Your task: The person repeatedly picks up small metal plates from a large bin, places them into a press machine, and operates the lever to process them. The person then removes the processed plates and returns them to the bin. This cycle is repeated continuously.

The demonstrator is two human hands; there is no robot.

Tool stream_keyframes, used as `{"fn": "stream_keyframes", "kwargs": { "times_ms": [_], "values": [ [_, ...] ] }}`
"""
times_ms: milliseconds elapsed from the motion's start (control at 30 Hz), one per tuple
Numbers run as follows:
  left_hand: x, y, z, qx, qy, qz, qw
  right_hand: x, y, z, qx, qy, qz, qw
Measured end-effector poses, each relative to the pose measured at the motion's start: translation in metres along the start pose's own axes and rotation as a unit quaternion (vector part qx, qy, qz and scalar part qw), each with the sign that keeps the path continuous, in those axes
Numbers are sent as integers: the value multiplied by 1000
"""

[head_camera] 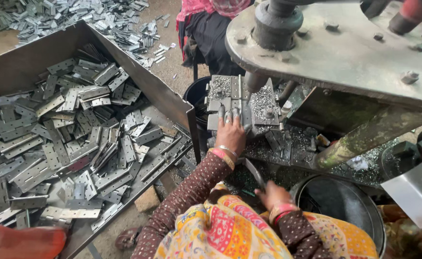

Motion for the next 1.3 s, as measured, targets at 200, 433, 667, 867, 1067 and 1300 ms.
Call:
{"fn": "stream_keyframes", "kwargs": {
  "times_ms": [200,433,667,867,1067,1300],
  "values": [
    [-2,-7,24,11,-26,-30,999,7,0,1,1,1,-14,1000],
    [-21,-5,9,16,-22,-64,998,-39,16,-12,-12,-22,44,999],
    [-19,-15,51,15,36,-6,999,25,-3,10,30,7,-68,997],
    [-15,-15,39,19,19,-31,999,-31,13,-21,-15,56,17,998],
    [-13,-14,25,23,50,-44,997,-8,4,-1,-6,-5,-30,1000],
    [-20,-10,27,26,58,-71,995,-6,3,-9,-2,12,-13,1000]
  ]
}}
Point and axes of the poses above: each hand's wrist, its own z-axis towards the middle knuckle, its own x-axis out of the back of the hand, y = z × x, the point moved 1 cm from there along z, towards the middle knuckle, and after that the axes turned 5 degrees about z, right-handed, at the moved point
